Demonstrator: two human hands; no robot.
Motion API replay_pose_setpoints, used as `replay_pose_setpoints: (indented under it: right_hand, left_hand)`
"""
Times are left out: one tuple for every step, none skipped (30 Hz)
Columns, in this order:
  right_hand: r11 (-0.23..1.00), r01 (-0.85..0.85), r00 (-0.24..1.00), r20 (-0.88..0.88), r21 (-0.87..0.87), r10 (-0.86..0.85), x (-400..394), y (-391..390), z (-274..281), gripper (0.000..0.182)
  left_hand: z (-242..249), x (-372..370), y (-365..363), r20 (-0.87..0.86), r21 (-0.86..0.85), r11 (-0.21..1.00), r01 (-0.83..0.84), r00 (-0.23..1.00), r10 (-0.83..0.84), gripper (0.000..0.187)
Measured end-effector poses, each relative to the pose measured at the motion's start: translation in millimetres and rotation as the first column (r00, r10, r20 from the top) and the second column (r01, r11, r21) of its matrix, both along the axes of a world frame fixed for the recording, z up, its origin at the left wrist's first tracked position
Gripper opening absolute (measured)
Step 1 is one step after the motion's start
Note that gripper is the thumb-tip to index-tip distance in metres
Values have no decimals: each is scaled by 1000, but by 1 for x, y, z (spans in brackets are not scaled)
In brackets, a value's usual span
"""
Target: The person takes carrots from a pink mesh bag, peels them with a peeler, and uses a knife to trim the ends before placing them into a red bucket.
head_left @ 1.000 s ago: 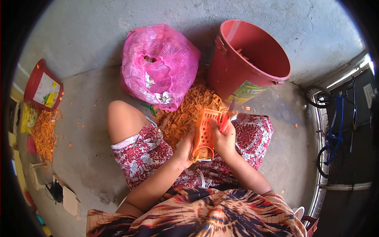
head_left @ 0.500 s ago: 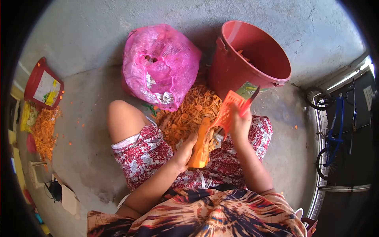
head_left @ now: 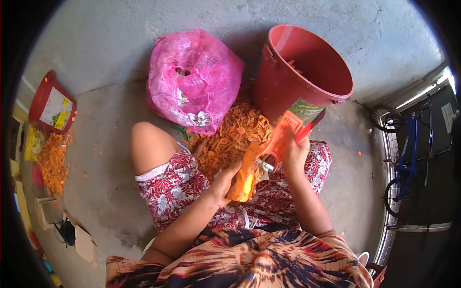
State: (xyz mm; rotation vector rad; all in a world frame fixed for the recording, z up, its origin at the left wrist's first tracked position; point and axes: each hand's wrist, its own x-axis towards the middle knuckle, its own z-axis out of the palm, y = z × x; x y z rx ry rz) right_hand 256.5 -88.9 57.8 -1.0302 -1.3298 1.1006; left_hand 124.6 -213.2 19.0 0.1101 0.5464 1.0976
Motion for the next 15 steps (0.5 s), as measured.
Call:
replay_pose_setpoints:
  right_hand:
    - [998,-63,998,3,-8,63,-2,-9,4,9]
    - [996,-94,993,68,-7,95,-8,-20,13,10]
    - [988,-149,985,85,-25,151,-8,-25,9,12]
    - [983,-180,983,40,-47,182,-9,-31,7,13]
    - [975,-211,977,-6,-69,211,-13,-37,8,14]
    - [981,-185,982,27,-54,186,-17,-40,8,14]
    - [985,-170,982,88,24,167,-20,-42,3,13]
    - [982,-188,975,121,2,186,-21,-43,-6,13]
    - [979,-204,967,154,-21,205,-22,-44,-11,13]
    - [982,-188,969,159,-15,188,-25,-47,-12,12]
    - [984,-176,981,89,41,172,-25,-44,-12,12]
    - [982,-160,987,18,97,159,-27,-38,-13,12]
    - [979,-140,987,-55,150,150,-28,-31,-13,13]
    - [994,-18,994,111,112,6,-22,-13,-6,15]
    - [986,38,973,218,160,-73,-14,8,-1,10]
  left_hand:
    - [0,1,2,6,-12,1000,-25,1000,25,42]
    - [1,2,3,10,-26,998,-51,999,51,41]
    - [1,1,3,13,-42,996,-77,997,77,40]
    - [0,0,3,84,-21,997,-75,994,76,38]
    - [0,0,3,80,-19,996,-90,993,91,38]
    - [1,1,3,77,-18,994,-104,991,105,38]
    - [1,2,4,74,-15,993,-119,990,119,38]
    - [1,4,5,58,-39,987,-154,986,157,38]
    - [1,7,6,42,-63,980,-190,980,193,39]
    - [0,8,6,25,-84,971,-226,973,228,40]
    - [-1,6,5,1,-13,990,-141,990,141,40]
    - [-3,2,2,-30,57,997,-52,998,54,41]
    - [-5,0,-1,-67,122,992,39,997,-31,42]
    - [-2,3,-6,-95,63,996,61,994,-55,46]
    - [-3,4,-8,-91,77,994,76,993,-69,47]
